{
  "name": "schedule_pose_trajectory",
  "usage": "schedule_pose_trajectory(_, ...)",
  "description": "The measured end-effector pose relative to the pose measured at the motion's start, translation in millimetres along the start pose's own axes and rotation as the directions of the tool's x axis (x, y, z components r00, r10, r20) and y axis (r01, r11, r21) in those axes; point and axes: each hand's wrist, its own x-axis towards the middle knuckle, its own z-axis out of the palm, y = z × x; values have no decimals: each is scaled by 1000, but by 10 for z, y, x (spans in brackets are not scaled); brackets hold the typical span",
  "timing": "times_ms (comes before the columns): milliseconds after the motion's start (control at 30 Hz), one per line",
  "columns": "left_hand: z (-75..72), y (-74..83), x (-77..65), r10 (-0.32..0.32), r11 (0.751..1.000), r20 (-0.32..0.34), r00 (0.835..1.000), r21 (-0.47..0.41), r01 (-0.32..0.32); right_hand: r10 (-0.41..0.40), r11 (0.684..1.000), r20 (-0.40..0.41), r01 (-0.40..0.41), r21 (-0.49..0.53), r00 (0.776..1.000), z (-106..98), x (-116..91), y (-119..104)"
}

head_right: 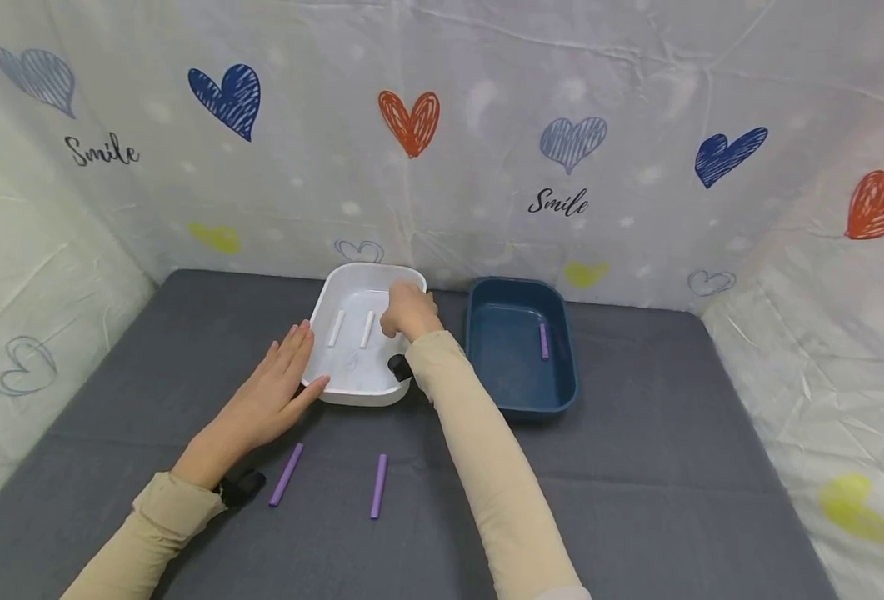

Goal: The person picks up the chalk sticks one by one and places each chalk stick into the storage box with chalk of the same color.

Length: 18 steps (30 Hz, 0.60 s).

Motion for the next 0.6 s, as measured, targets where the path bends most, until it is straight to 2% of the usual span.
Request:
schedule_pose_trajectory(167, 10, 0, 14, 2, 1000, -5, 1000, 5, -2, 17, 996, -12, -17, -83, 1000, 77, 55, 10)
schedule_pose_trajectory(367, 19, 10, 18, 3, 1000, -8, 1000, 5, -3, 9, 977, 15, -6, -212, 1000, 161, 81, 13)
schedule_pose_trajectory(600, 38, -1, 6, -2, 1000, -5, 1000, 7, 2, -42, 970, 29, 48, -239, 999, 207, 46, 62)
